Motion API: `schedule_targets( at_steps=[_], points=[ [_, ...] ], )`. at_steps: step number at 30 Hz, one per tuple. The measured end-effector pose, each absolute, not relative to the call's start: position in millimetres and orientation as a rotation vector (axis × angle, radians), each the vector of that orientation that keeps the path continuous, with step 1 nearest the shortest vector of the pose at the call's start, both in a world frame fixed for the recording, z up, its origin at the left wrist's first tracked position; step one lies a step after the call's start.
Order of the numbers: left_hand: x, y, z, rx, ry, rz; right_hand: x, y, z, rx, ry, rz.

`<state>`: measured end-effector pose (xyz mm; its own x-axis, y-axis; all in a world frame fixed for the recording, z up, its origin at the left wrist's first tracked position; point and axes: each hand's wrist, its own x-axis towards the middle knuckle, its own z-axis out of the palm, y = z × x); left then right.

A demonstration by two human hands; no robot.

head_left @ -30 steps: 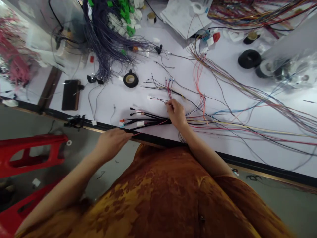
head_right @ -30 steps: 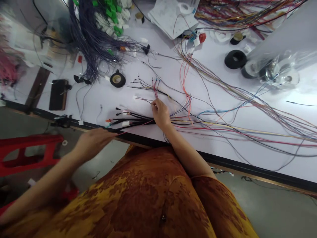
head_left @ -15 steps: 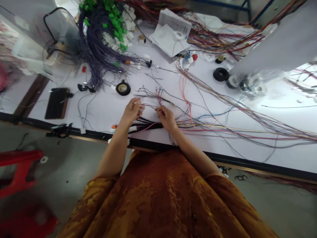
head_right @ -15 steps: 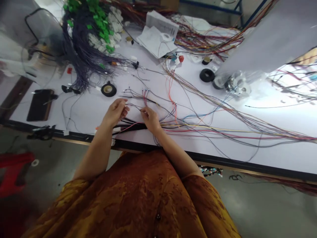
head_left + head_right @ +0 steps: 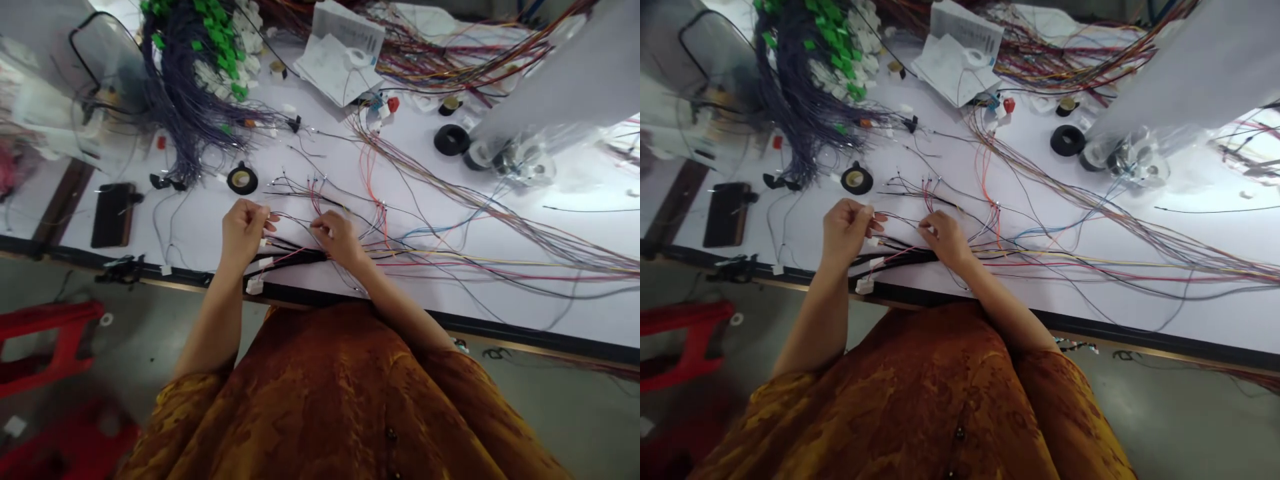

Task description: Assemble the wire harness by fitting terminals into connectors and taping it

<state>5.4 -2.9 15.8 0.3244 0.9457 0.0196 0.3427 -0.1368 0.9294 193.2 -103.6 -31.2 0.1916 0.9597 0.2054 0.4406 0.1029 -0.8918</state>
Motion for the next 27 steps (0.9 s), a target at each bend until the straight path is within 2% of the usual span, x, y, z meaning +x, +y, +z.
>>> schedule_targets(
  at_steps=[2,7,12,16,22,27],
  points=[
    [5.9,-4.0,21.0,1.668,1.139,0.824,200.5,-92.7,-20.3,-1.491,-1.405,0.638],
    [11.0,-4.9,30.6,1.603,1.079,0.850,210.9,-64.7,-3.1,-1.372,-1.523,0.806],
    [17.3,-10.9,25.4,1.467,1.044,0.880,201.6,-69.4,-1.2,-1.456,-1.569,0.868],
    [22.3,-19.0,20.8,1.456,1.062,0.948,196.3,-65.6,2.5,-1.349,-1.543,0.878],
    [26.9,-26.3,26.1,1.822,1.156,1.058,202.8,-32.6,6.2,-1.097,-1.617,1.317],
    [28.4,-26.4,28.4,1.787,1.136,1.022,201.0,-24.5,7.2,-1.055,-1.489,1.411]
  ],
)
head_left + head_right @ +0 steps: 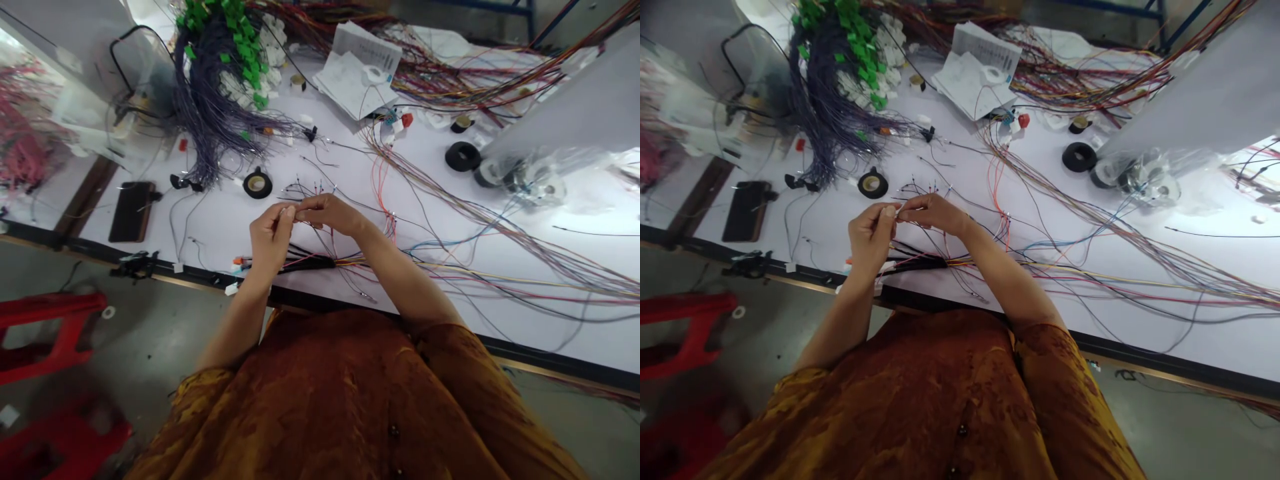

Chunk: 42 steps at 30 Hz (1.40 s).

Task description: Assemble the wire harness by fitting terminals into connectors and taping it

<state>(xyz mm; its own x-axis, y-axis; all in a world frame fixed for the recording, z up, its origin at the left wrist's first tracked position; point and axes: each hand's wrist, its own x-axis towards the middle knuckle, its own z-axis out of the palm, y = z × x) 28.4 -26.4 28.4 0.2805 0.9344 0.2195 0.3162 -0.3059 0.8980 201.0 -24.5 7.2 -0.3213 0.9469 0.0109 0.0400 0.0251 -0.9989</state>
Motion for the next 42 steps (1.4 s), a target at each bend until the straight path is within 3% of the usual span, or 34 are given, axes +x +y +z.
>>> schedule_targets(
  at_steps=[6,9,14,20,27,30,34,40,42],
  points=[
    [26.1,-31.0,31.6,1.655,1.150,1.046,209.2,-25.4,-4.4,-1.310,-1.755,0.766],
    [24.6,-40.5,27.7,1.580,1.117,1.052,217.8,-28.4,-19.2,-1.558,-1.797,0.654],
    [21.4,-62.1,0.1,1.598,1.165,1.046,196.8,-34.2,-17.3,-1.514,-1.652,0.782],
    [16.2,-71.7,-29.1,1.582,1.120,1.021,161.4,-30.1,-4.8,-1.099,-1.228,1.356],
    [19.5,-72.4,-41.6,2.136,1.134,0.879,187.5,-33.8,-11.9,-1.330,-1.388,1.567],
    [19.1,-68.8,-49.0,2.169,1.186,0.766,190.9,-27.1,-13.3,-1.085,-1.455,1.599],
    [17.1,-67.9,-54.0,2.151,1.235,0.718,176.0,-19.2,0.2,-0.898,-1.215,1.303],
    [10.1,-71.4,-39.2,1.962,1.014,0.865,191.3,-31.2,43.2,-1.183,-1.759,0.402],
    [3.8,-68.1,-30.0,1.870,0.995,0.916,213.8,-38.2,42.8,-1.384,-1.771,0.252]
  ],
)
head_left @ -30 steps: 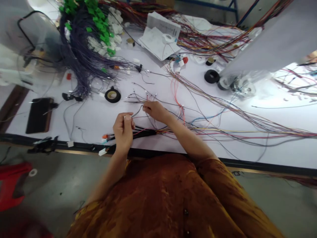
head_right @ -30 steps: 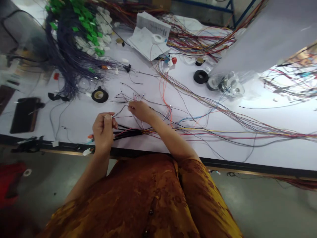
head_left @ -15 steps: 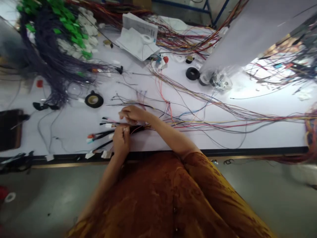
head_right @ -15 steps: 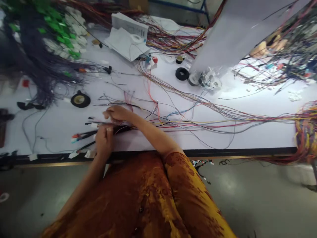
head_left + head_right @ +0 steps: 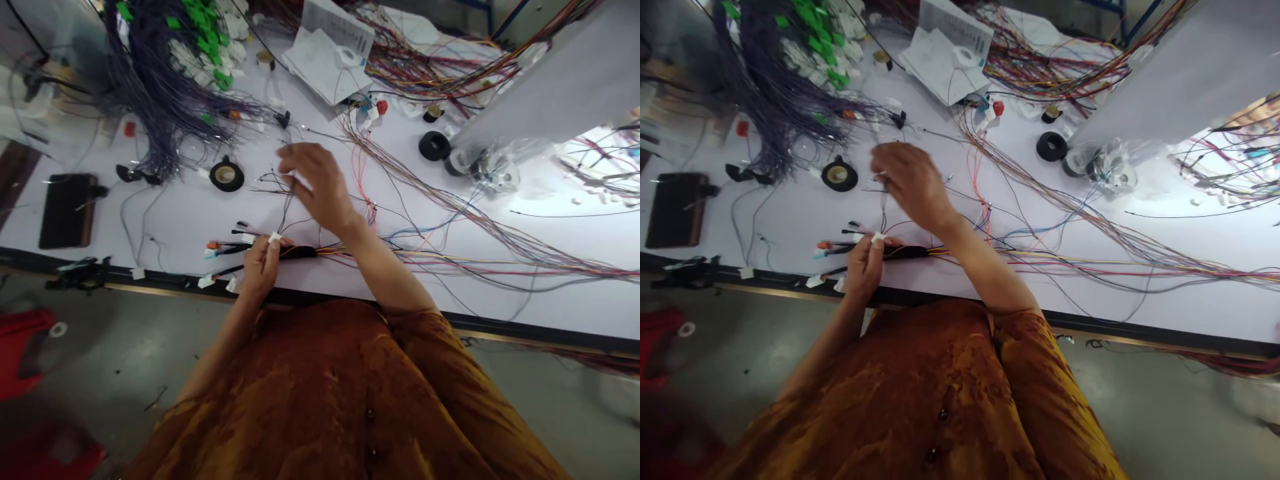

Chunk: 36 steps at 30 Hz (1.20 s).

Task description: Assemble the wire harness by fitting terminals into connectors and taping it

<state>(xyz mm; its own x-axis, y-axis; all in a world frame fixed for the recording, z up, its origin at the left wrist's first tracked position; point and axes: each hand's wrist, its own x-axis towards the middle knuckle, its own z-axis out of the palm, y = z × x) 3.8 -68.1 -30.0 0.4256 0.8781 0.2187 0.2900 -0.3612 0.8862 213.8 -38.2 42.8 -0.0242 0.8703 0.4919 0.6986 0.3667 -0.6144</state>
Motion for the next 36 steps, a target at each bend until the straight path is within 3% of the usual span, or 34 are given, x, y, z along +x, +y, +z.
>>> schedule_targets(
  at_steps=[4,11,18,25,36],
  points=[
    [-9.6,-51.0,-16.3,1.739,1.100,0.994,239.9,-65.5,11.0,-1.705,-1.584,0.326],
    [-10.5,-9.8,-21.2,1.222,1.049,0.995,194.3,-129.7,-37.8,-1.610,-1.759,0.573],
    [-18.6,11.1,-27.0,1.232,1.101,0.939,198.8,-139.4,-43.2,-1.537,-1.894,0.628],
    [-36.1,29.0,-40.0,1.638,1.247,0.901,196.9,-143.4,-57.7,-1.517,-1.849,0.555],
    [-46.9,37.4,-40.2,1.665,1.249,0.863,189.4,-145.6,-49.0,-1.802,-1.732,0.647]
  ],
)
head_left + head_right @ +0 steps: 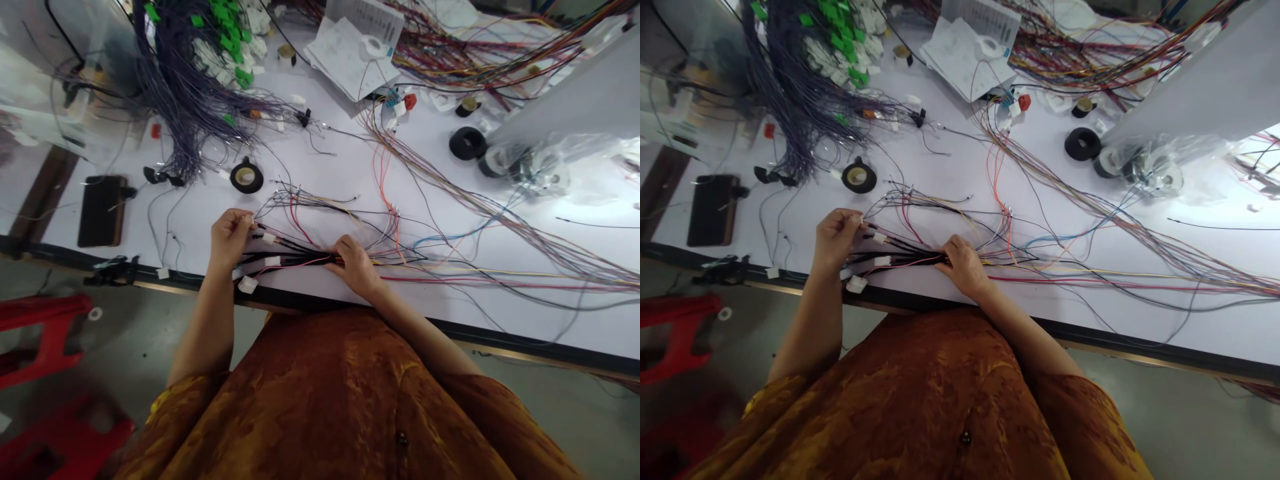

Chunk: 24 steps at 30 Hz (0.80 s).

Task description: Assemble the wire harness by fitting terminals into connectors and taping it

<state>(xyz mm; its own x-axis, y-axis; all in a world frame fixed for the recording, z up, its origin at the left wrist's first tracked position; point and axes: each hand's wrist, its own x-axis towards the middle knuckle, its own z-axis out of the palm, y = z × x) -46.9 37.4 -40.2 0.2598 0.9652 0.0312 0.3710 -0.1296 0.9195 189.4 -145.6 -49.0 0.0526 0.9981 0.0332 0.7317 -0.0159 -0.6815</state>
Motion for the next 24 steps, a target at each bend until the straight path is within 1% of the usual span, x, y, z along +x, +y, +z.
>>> schedule_targets(
  at_steps=[4,10,14,18,21,24],
  points=[
    [-47.7,36.8,-44.5,1.603,1.225,0.884,186.0,-143.8,-51.8,-1.831,-1.758,0.599],
    [-45.9,38.3,-43.4,1.509,1.294,0.814,185.9,-145.0,-56.7,-1.812,-1.793,0.534],
    [-46.3,39.2,-37.5,1.771,1.190,0.807,185.7,-147.7,-55.2,-1.819,-1.821,0.497],
    [-46.6,39.8,-33.4,1.965,1.116,0.717,185.1,-148.7,-50.0,-1.791,-1.909,0.489],
    [-51.0,42.1,-32.7,2.083,1.188,0.591,184.2,-147.9,-48.2,-1.820,-1.949,0.488],
    [-56.8,41.8,-29.3,2.218,1.362,0.450,183.3,-146.7,-48.7,-1.817,-1.939,0.489]
  ],
)
